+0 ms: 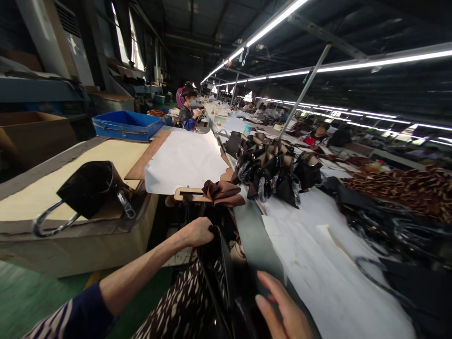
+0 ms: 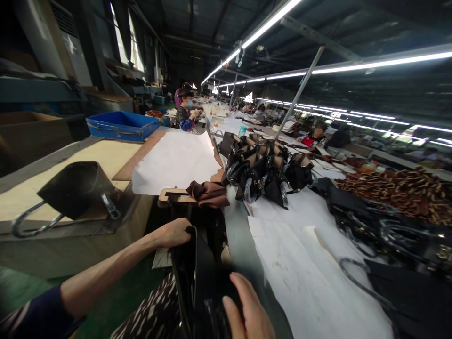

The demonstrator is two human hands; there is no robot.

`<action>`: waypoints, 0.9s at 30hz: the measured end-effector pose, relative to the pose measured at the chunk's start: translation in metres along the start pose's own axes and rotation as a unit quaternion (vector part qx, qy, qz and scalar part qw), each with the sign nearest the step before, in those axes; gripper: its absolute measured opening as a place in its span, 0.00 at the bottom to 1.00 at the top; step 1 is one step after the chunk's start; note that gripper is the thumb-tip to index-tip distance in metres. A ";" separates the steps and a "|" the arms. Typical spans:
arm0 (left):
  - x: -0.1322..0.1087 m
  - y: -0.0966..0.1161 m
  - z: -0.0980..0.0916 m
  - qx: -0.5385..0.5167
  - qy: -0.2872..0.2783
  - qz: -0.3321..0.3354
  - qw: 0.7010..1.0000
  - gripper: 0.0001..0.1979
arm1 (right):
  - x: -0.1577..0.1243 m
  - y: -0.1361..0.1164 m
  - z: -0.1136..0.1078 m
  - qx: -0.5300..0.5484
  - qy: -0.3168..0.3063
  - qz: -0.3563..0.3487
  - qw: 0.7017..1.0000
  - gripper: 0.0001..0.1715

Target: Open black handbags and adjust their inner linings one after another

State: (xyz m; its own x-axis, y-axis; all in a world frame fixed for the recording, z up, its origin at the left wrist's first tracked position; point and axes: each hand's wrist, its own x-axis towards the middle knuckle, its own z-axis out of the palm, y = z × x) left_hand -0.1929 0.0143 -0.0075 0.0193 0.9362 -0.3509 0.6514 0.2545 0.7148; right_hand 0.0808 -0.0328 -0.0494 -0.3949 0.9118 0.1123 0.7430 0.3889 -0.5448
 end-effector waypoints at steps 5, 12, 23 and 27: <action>0.011 0.020 -0.013 0.044 -0.019 0.004 0.999 0.07 | 0.013 -0.034 -0.001 -0.108 -0.087 -0.089 0.986 0.38; 0.019 0.024 -0.025 0.071 -0.042 0.032 0.996 0.10 | 0.022 -0.050 0.011 -0.151 -0.021 -0.094 0.984 0.36; 0.065 0.013 -0.034 0.034 -0.157 0.203 0.966 0.08 | 0.058 -0.073 -0.079 -0.264 -0.079 0.019 0.961 0.15; 0.085 0.016 -0.019 -0.006 -0.180 0.225 0.958 0.15 | 0.054 -0.083 -0.090 -0.278 -0.116 0.035 0.953 0.14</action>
State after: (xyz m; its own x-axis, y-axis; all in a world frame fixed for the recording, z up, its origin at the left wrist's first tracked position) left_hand -0.1955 0.1025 -0.0146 0.5565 0.8087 -0.1902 0.5072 -0.1494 0.8488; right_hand 0.0465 -0.0035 0.0767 -0.3955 0.9092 -0.1303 0.9175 0.3975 -0.0118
